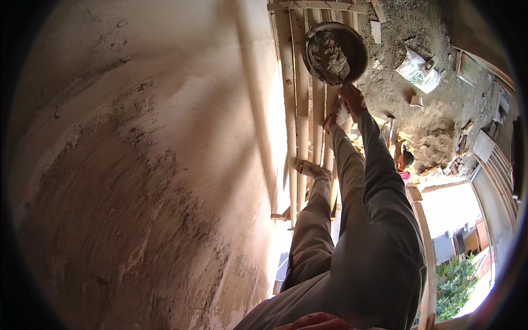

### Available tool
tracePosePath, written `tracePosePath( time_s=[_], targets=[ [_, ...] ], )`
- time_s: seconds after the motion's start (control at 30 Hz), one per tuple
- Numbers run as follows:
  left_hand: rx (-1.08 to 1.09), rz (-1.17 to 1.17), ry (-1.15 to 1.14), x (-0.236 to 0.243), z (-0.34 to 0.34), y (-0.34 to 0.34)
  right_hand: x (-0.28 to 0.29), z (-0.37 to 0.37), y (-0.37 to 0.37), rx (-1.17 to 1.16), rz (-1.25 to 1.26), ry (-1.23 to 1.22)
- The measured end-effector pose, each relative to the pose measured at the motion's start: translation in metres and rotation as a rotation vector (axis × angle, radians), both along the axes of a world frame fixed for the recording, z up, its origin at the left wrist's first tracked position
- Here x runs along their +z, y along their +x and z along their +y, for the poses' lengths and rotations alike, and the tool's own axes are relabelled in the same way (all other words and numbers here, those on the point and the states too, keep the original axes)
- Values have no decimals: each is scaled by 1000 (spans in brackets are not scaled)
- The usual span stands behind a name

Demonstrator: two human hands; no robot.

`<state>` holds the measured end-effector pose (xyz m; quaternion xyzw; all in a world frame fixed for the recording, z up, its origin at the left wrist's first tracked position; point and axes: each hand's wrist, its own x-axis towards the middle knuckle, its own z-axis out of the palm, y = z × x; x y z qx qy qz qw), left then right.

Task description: The person applies wet plaster to a wall using a trowel, scooping mixture from a handheld bucket and spreading it across the wall surface while standing on scaffolding.

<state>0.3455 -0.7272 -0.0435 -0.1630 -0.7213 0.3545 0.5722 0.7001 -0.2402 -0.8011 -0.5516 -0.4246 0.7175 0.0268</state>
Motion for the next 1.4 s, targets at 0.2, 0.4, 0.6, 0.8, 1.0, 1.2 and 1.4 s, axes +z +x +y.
tracePosePath(
  time_s=[0.2,0.4,0.6,0.8,1.0,1.2,1.4],
  targets=[
    [-11,71,131,16,-22,13,47,-9,16,-79,-109,-110],
    [38,299,345,53,-92,41,279,-37,-50,-180,169,-81],
    [84,92,488,53,-81,68,530,-26,-133,-322,936,-126],
    [-135,101,736,113,-141,113,892,26,-148,-642,1437,789],
    [78,260,784,128,-182,111,1119,33,-168,-1221,1295,1295],
    [46,267,732,131,-168,118,1247,42,-254,-1513,1213,1573],
    [19,210,793,108,-159,90,1239,-14,-484,-185,1029,1972]
  ],
)
